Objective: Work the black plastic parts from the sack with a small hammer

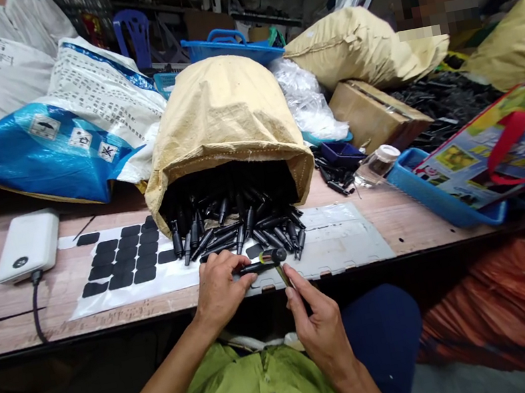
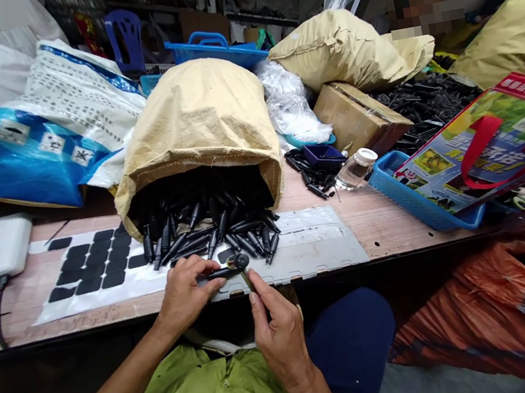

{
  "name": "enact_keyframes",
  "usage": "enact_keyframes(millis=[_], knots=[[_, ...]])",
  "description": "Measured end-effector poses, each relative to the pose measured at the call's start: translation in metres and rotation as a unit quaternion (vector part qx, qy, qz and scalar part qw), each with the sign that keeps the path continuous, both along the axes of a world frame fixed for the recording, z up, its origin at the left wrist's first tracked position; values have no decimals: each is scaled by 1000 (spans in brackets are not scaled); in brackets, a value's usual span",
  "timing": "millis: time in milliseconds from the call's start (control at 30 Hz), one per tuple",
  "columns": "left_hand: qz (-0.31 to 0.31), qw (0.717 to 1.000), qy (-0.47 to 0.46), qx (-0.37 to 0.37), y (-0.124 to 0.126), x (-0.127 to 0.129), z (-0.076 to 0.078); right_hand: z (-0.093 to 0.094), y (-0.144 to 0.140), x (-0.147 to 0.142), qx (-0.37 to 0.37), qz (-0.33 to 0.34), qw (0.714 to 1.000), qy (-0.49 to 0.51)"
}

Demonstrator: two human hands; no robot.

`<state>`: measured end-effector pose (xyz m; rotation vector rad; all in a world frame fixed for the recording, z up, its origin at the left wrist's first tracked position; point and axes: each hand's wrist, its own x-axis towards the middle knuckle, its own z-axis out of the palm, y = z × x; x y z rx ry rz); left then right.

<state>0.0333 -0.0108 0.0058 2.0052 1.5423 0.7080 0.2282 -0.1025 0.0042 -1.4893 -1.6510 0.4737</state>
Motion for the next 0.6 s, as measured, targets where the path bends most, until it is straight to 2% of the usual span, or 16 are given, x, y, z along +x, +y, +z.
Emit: enact_keyframes(millis=[200, 400, 600], knots=[[1, 1000, -13, 2, -2, 0, -2, 11, -3, -13, 20, 26, 998, -58], [9, 1000, -10, 7, -3, 1, 0, 9, -8, -13, -5, 41, 988, -147], [11, 1000, -13, 11, -1, 1, -4, 9, -9, -8, 6, 2, 993, -119]])
